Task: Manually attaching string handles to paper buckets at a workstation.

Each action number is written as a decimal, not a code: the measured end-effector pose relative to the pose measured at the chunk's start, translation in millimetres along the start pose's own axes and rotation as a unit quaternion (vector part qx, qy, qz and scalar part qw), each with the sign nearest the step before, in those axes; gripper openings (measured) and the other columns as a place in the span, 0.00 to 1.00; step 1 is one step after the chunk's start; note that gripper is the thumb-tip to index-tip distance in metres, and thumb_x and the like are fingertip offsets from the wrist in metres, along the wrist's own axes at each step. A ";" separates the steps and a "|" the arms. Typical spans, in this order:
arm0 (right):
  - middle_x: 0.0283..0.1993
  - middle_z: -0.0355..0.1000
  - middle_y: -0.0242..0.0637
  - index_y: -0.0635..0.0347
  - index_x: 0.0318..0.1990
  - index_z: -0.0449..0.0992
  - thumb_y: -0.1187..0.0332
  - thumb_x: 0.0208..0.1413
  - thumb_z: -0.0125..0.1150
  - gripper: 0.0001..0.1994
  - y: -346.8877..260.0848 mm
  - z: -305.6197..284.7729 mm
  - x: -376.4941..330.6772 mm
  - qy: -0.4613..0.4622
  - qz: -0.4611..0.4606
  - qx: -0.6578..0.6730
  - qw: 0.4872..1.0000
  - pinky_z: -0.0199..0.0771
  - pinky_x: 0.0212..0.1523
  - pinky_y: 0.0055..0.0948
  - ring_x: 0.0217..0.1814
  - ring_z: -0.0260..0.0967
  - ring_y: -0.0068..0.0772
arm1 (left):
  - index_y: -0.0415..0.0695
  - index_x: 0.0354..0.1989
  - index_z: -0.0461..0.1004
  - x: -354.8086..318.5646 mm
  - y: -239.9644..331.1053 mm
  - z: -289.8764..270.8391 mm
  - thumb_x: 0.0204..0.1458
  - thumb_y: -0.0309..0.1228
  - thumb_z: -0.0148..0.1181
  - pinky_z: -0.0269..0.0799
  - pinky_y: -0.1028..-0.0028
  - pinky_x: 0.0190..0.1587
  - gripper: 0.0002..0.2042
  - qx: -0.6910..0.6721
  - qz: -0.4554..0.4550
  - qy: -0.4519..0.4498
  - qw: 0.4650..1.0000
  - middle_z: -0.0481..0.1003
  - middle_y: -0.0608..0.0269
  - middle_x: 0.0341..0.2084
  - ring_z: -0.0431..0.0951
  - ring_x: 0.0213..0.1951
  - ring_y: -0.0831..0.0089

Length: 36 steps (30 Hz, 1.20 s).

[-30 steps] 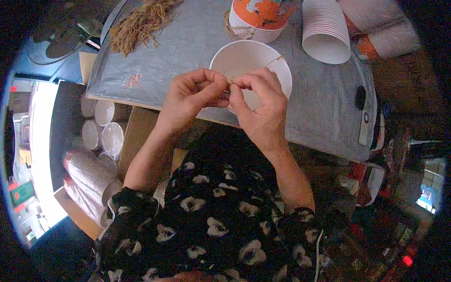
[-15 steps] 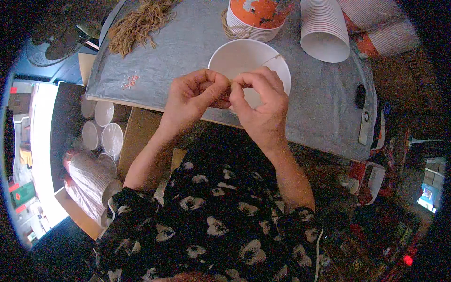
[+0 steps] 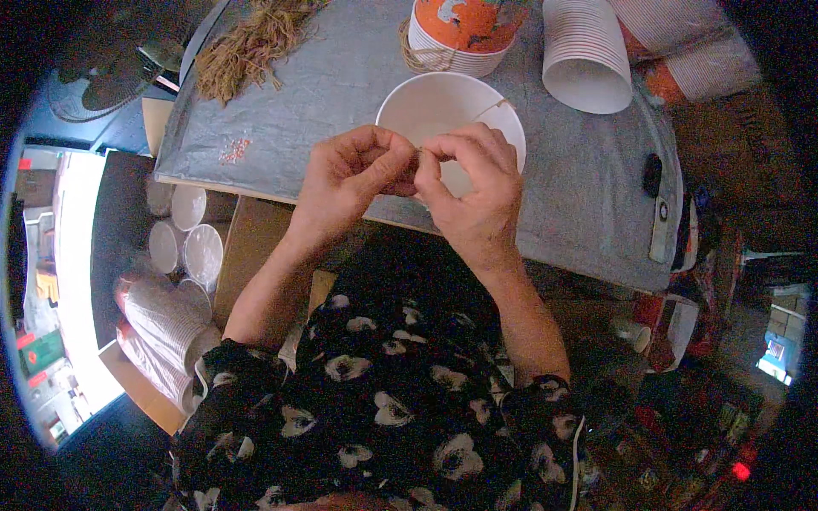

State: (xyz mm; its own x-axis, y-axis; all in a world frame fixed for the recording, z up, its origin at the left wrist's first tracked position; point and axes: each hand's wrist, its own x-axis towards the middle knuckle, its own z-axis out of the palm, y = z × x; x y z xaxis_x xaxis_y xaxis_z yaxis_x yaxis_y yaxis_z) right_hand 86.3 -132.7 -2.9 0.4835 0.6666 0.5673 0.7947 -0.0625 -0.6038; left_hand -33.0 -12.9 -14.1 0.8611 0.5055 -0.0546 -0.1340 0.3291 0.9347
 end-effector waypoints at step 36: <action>0.35 0.76 0.29 0.64 0.37 0.77 0.71 0.59 0.61 0.05 19.2 -19.4 33.4 -0.115 0.224 0.273 0.928 0.71 0.39 0.21 0.34 0.70 0.17 | 0.34 0.44 0.73 37.8 27.2 2.6 0.63 0.29 0.55 0.81 0.75 0.34 0.09 0.005 -0.080 -0.053 0.995 0.80 0.57 0.31 0.83 0.33 0.73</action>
State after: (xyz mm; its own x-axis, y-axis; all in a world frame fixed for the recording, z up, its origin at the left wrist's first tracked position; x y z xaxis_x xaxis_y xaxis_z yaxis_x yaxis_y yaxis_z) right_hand 124.9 -126.0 15.3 0.5790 0.8099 0.0941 0.1980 -0.0277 -0.9798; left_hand -2.8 13.2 10.2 0.9177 0.3605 -0.1669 0.0135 0.3915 0.9201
